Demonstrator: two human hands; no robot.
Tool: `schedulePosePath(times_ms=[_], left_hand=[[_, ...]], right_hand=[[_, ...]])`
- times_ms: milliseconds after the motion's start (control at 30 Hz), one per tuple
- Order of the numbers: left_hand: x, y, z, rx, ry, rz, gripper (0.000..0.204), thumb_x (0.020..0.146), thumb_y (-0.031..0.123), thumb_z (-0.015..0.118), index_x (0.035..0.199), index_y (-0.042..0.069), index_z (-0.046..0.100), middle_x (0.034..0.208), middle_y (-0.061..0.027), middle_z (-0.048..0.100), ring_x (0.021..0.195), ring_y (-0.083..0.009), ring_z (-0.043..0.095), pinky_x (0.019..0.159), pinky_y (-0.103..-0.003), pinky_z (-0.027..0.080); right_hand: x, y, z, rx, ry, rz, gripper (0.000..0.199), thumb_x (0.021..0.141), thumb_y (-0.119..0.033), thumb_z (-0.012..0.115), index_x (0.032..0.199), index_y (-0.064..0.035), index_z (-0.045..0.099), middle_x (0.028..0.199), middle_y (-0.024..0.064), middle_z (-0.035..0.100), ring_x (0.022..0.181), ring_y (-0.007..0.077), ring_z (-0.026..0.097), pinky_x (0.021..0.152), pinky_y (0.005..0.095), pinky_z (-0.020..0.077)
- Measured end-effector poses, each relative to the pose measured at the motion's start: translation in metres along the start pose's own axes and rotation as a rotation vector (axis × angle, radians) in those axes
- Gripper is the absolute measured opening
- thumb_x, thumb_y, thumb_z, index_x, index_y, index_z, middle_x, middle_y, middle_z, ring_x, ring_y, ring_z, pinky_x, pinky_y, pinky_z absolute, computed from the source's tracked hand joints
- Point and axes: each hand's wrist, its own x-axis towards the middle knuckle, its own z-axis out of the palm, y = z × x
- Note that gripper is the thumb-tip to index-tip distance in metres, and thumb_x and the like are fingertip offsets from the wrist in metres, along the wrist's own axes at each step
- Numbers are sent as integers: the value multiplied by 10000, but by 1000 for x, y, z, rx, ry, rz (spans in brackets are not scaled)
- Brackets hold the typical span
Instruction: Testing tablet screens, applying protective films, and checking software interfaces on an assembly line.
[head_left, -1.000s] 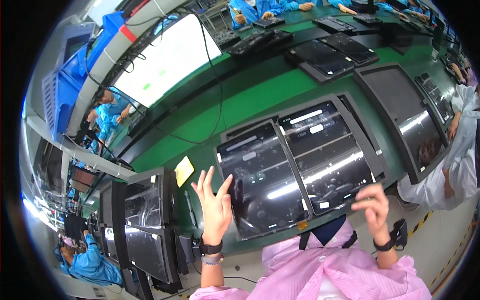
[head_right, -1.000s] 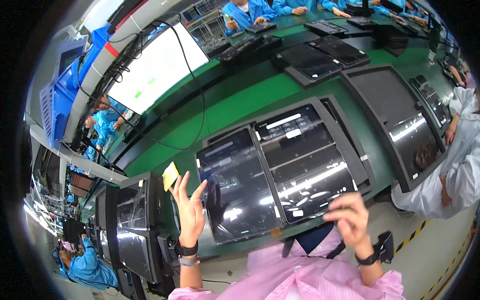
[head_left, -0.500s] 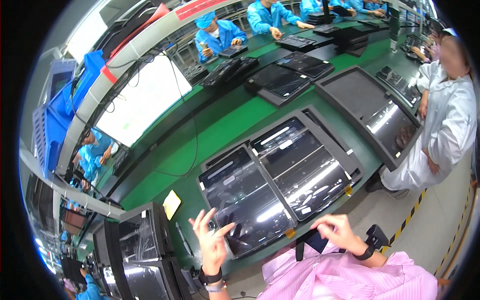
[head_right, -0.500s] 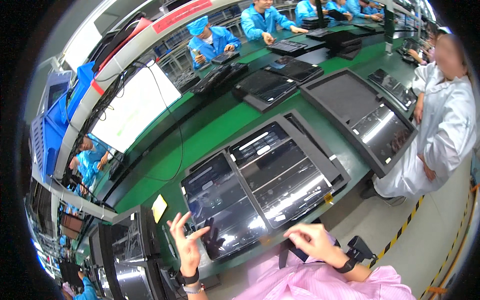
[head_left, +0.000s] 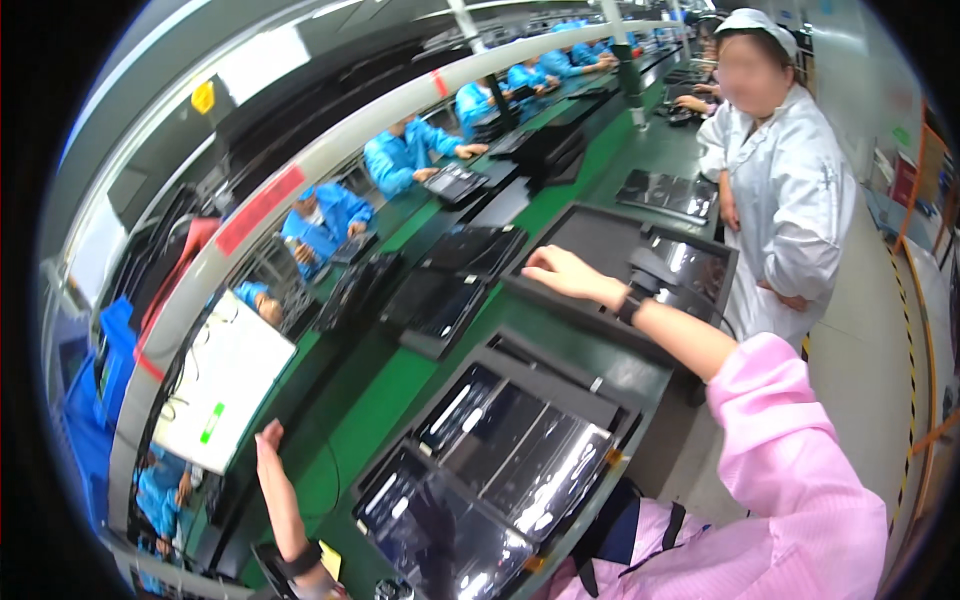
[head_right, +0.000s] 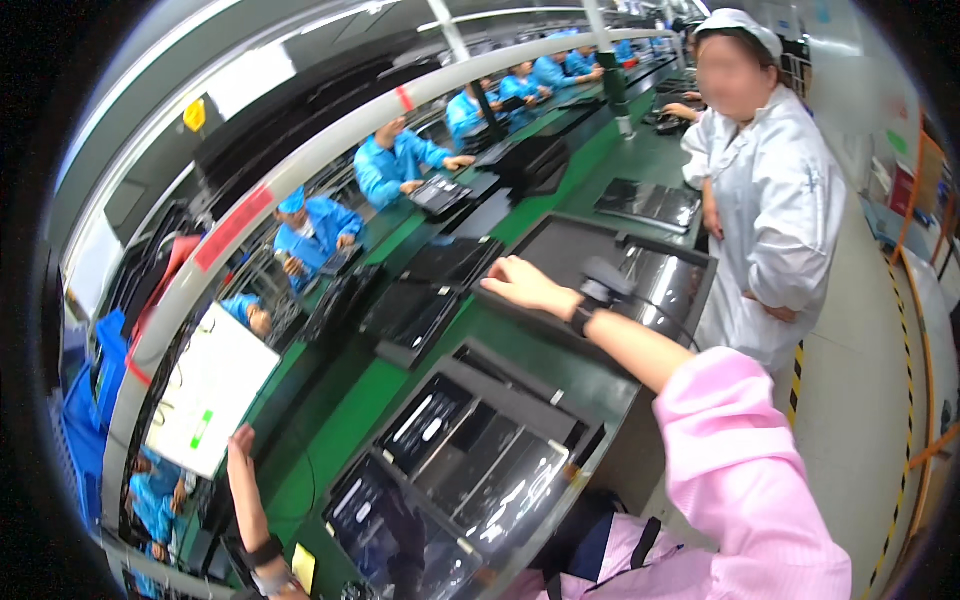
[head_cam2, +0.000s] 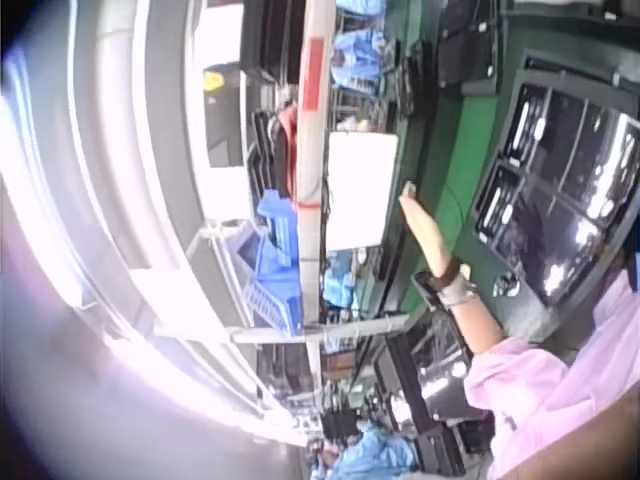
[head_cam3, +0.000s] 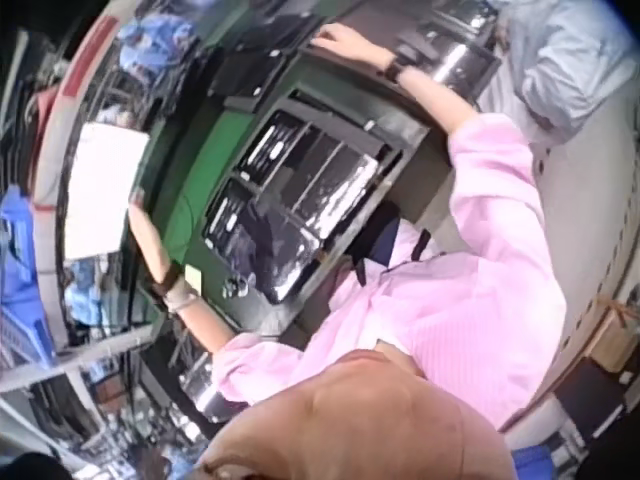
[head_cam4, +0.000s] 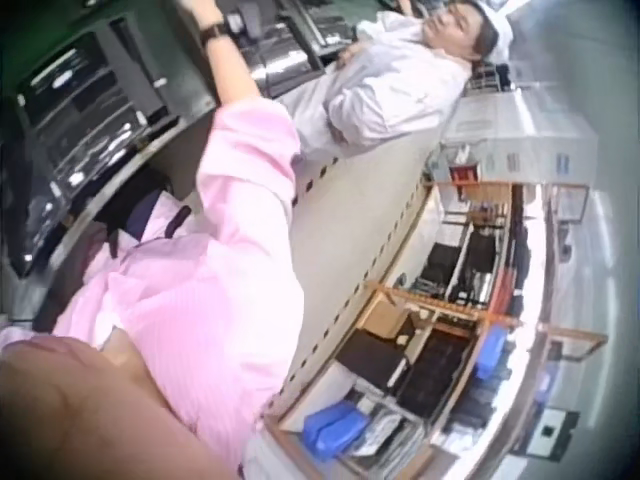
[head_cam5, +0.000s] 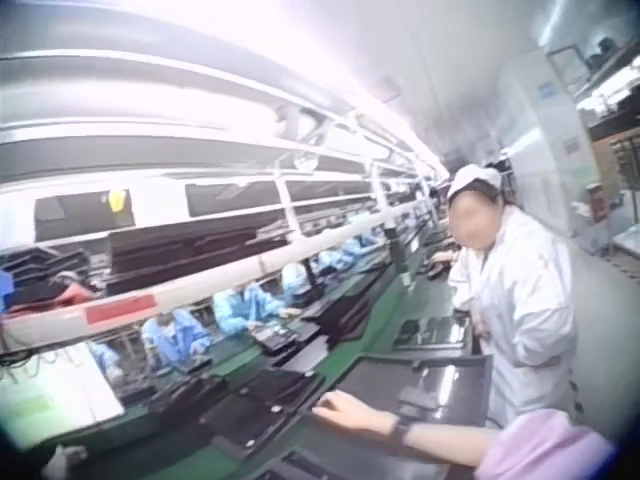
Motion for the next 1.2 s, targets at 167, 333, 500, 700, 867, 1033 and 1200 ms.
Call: schedulePosePath(times_ms=[167,333,500,700,867,1033,1200], left_hand=[[105,-16,80,48,-246,-354,736,874,630,312,1260,21,463,1252,-197,482,1177,-286,437,989,-431,308],[133,-73,155,-74,-483,-662,825,875,620,325,1353,-46,234,1352,-291,310,1266,-391,308,1021,-489,285],[135,-121,225,-413,-451,-886,871,888,567,361,1381,-62,17,1414,-308,126,1292,-439,227,1010,-508,315],[127,-142,268,-386,-95,-1019,778,866,616,359,1356,27,227,1360,-175,303,1178,-408,384,876,-470,428],[131,-172,272,-356,45,-1005,819,843,660,336,1349,23,243,1307,-198,359,1146,-370,412,891,-434,386],[137,-209,248,-702,15,-930,527,867,524,336,1074,90,552,1064,-94,577,969,-255,551,888,-410,430],[143,-205,208,-586,-204,-655,577,891,444,329,1224,-2,477,1244,-163,483,1124,-303,474,982,-432,355]], right_hand=[[71,63,13,-62,124,87,413,778,-358,576,715,49,603,682,220,608,694,345,615,647,410,481],[105,120,21,-68,62,236,562,824,-445,537,1045,71,526,1061,269,535,1033,391,496,891,414,407],[157,175,50,-127,72,249,543,861,-431,475,1063,71,513,1074,272,524,1041,401,485,916,426,381],[222,202,114,-352,-21,201,622,914,-475,304,1012,71,587,1058,281,561,1027,428,501,927,442,376],[234,200,135,-224,-288,495,712,922,-497,164,1094,65,566,1174,264,516,1147,394,458,985,414,341],[230,200,137,422,-336,544,747,906,-551,172,1215,57,475,1272,195,477,1233,307,396,1024,379,290],[226,152,133,554,-390,507,818,877,-638,176,1267,32,439,1309,166,442,1232,267,380,1032,389,275]])
